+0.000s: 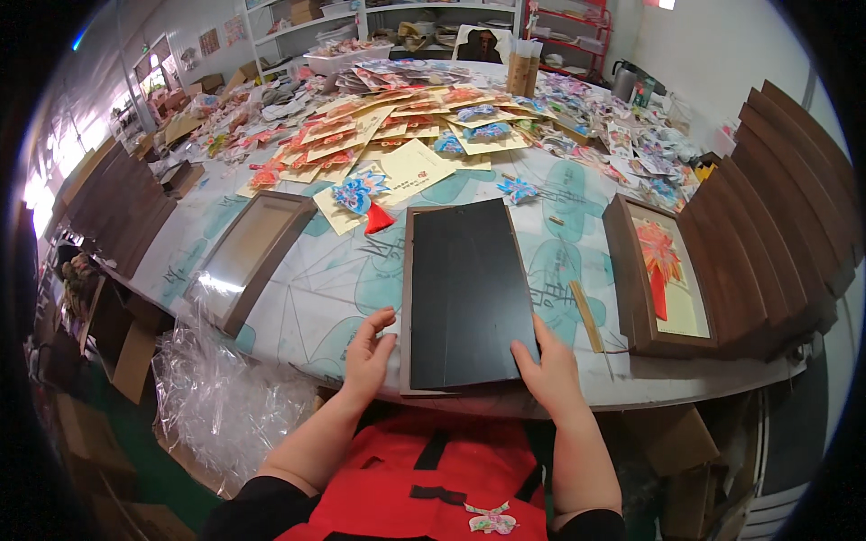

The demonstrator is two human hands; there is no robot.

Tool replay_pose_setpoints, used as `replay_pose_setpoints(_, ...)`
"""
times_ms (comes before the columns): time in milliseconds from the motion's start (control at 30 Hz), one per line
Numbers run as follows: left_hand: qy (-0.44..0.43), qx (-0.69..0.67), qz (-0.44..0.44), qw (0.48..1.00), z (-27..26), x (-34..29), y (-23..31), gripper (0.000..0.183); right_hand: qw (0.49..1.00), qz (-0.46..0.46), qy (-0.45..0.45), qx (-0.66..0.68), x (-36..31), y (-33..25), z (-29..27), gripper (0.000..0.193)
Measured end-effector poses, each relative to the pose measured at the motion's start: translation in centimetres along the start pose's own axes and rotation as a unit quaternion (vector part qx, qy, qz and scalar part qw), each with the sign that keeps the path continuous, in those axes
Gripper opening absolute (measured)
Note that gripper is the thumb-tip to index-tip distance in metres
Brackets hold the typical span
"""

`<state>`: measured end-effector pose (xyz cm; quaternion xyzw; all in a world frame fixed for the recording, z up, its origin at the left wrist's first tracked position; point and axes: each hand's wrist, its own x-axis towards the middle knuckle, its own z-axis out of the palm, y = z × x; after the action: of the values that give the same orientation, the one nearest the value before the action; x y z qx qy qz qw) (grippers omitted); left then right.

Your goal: The person assembles decorative frames by inserting a paper cutout into a wooden frame, placing a backing board, and securing the back with a wooden stick. They repeat this process for multiple frames, stacking completed units on the table.

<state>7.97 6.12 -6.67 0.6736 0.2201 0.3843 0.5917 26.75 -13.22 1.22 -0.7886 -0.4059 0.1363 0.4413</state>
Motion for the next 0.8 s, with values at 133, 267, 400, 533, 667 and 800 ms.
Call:
replay_pose_setpoints(133, -0.01, 0.038, 0.02, 0.999, 1.8, -0.7, 0.5, 0.036, 0.992, -0.028, 0.033, -0.116, 0.3, 1.5, 0.7, 0.053)
replay_pose_setpoints(267, -0.015, 0.109, 0.06, 0.992, 2.3, -0.9, 0.8, 0.038, 0.992, -0.057, 0.057, -0.098, 0.0, 1.7, 1.2, 0.051)
replay_pose_setpoints(400, -0.02, 0.127, 0.07, 0.989, 2.3, -1.0, 1.1, 0.038, 0.986, -0.088, 0.034, -0.137, -0.1, 2.4, 1.3, 0.05)
replay_pose_setpoints(533, -0.025, 0.145, 0.082, 0.986, 2.4, -1.1, 1.1, 0.04, 0.986, -0.092, -0.003, -0.138, -0.4, 2.8, 1.2, 0.049)
replay_pose_setpoints(667, -0.066, 0.189, 0.098, 0.975, 2.7, -0.8, 1.2, 0.044, 0.982, -0.123, 0.019, -0.145, -1.0, 3.8, 2.0, 0.048)
replay_pose_setpoints(800, -0.095, 0.168, 0.071, 0.979, 1.5, -0.5, 1.6, 0.049, 0.981, -0.155, 0.002, -0.117, -1.8, 4.4, 2.2, 0.046)
